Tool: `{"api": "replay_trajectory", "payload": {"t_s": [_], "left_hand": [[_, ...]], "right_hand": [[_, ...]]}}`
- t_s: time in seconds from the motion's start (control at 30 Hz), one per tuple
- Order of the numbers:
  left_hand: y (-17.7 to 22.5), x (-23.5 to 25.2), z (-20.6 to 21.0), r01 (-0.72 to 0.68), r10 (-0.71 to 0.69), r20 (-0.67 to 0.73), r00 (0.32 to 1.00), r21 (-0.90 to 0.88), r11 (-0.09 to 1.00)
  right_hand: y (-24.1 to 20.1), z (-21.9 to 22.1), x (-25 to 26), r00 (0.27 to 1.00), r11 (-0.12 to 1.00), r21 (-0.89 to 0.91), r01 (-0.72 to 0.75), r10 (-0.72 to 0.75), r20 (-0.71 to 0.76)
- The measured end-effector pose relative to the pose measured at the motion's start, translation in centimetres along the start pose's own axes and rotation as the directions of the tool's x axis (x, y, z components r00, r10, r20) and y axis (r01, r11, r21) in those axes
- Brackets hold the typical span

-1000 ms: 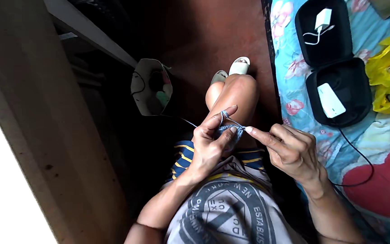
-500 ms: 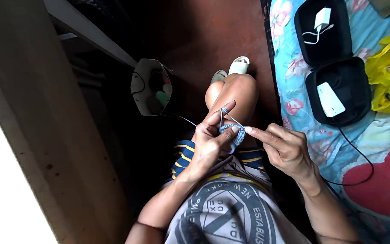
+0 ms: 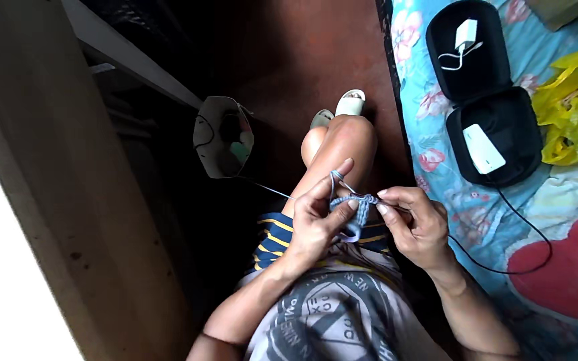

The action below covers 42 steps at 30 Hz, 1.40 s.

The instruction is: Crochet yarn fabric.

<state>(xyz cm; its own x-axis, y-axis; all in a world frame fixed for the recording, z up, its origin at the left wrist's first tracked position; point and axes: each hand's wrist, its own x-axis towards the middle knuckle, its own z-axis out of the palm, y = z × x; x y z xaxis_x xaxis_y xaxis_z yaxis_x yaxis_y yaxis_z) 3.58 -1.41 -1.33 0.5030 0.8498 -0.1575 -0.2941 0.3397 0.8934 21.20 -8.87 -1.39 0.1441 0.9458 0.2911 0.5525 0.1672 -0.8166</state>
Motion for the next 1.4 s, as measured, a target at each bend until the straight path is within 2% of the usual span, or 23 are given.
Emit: {"api": "replay_trajectory", "payload": {"t_s": [0.07, 0.17, 0.33, 0.43, 0.53, 0.6, 0.7, 0.8, 0.93, 1.03, 1.13, 1.17, 1.2, 1.27, 1.33, 1.4], "left_hand": [[0.6, 0.5, -0.7, 0.081, -0.08, 0.042, 0.996, -0.036, 0.996], [1.1, 0.9, -1.6, 0.152, -0.147, 0.086, 0.985, -0.056, 0.987], [1.4, 1.5, -2.5, 0.177, -0.161, 0.121, 0.98, -0.141, 0.974], [1.4, 1.4, -2.6, 0.137, -0.13, 0.129, 0.983, -0.047, 0.989], [1.2, 1.0, -1.9, 0.059, -0.075, 0.118, 0.99, 0.133, 0.989], [0.9, 0.6, -1.2, -0.001, -0.019, 0.112, 0.993, 0.181, 0.983], [0.1, 0.5, -0.5, -0.044, 0.031, 0.099, 0.995, 0.136, 0.99], [-0.4, 0.7, -0.8, 0.027, -0.03, 0.098, 0.995, 0.032, 0.999], [-0.3, 1.4, -3.0, 0.165, -0.158, 0.156, 0.975, -0.027, 0.986], [0.1, 1.9, -5.3, 0.174, -0.194, 0.204, 0.959, 0.112, 0.978], [1.0, 2.2, -7.9, 0.114, -0.23, 0.37, 0.9, 0.311, 0.944], [1.2, 2.1, -8.5, 0.096, -0.226, 0.401, 0.888, 0.318, 0.943], [1.2, 2.1, -8.9, 0.074, -0.183, 0.412, 0.892, 0.268, 0.961], [0.9, 2.2, -8.9, -0.026, -0.008, 0.401, 0.916, 0.078, 0.997], [0.7, 2.5, -7.7, -0.117, 0.136, 0.37, 0.919, -0.072, 0.991], [0.3, 2.6, -6.0, -0.135, 0.165, 0.347, 0.923, -0.11, 0.985]], "right_hand": [[0.6, -0.5, 0.1, 0.99, 0.971, -0.195, 0.137, -0.141, -0.009], [0.8, -1.0, 0.4, 0.971, 0.923, -0.303, 0.236, -0.237, 0.032], [1.2, -1.4, 0.5, 0.96, 0.908, -0.311, 0.281, -0.272, 0.073], [1.3, -1.4, 0.4, 0.962, 0.928, -0.253, 0.272, -0.255, 0.1], [0.9, -0.9, 0.5, 0.981, 0.978, -0.113, 0.176, -0.165, 0.103], [0.3, -0.6, 0.6, 0.991, 0.996, 0.083, 0.011, -0.022, 0.132], [0.0, -0.2, 0.8, 0.956, 0.874, 0.406, -0.266, 0.186, 0.226], [0.3, -0.1, 0.9, 0.911, 0.725, 0.553, -0.41, 0.292, 0.292], [0.6, 0.0, 0.9, 0.893, 0.662, 0.6, -0.449, 0.323, 0.312], [0.8, -0.2, 1.1, 0.896, 0.637, 0.63, -0.444, 0.291, 0.336], [0.9, -0.1, 1.1, 0.886, 0.582, 0.668, -0.463, 0.278, 0.372], [0.8, 0.0, 1.1, 0.883, 0.569, 0.675, -0.469, 0.277, 0.38], [0.8, 0.1, 1.0, 0.881, 0.561, 0.68, -0.473, 0.276, 0.385], [0.7, 0.4, 0.9, 0.881, 0.55, 0.689, -0.473, 0.265, 0.393], [0.5, 0.7, 0.8, 0.881, 0.538, 0.698, -0.472, 0.255, 0.399], [0.2, 0.9, 0.7, 0.879, 0.524, 0.706, -0.477, 0.26, 0.401]]}}
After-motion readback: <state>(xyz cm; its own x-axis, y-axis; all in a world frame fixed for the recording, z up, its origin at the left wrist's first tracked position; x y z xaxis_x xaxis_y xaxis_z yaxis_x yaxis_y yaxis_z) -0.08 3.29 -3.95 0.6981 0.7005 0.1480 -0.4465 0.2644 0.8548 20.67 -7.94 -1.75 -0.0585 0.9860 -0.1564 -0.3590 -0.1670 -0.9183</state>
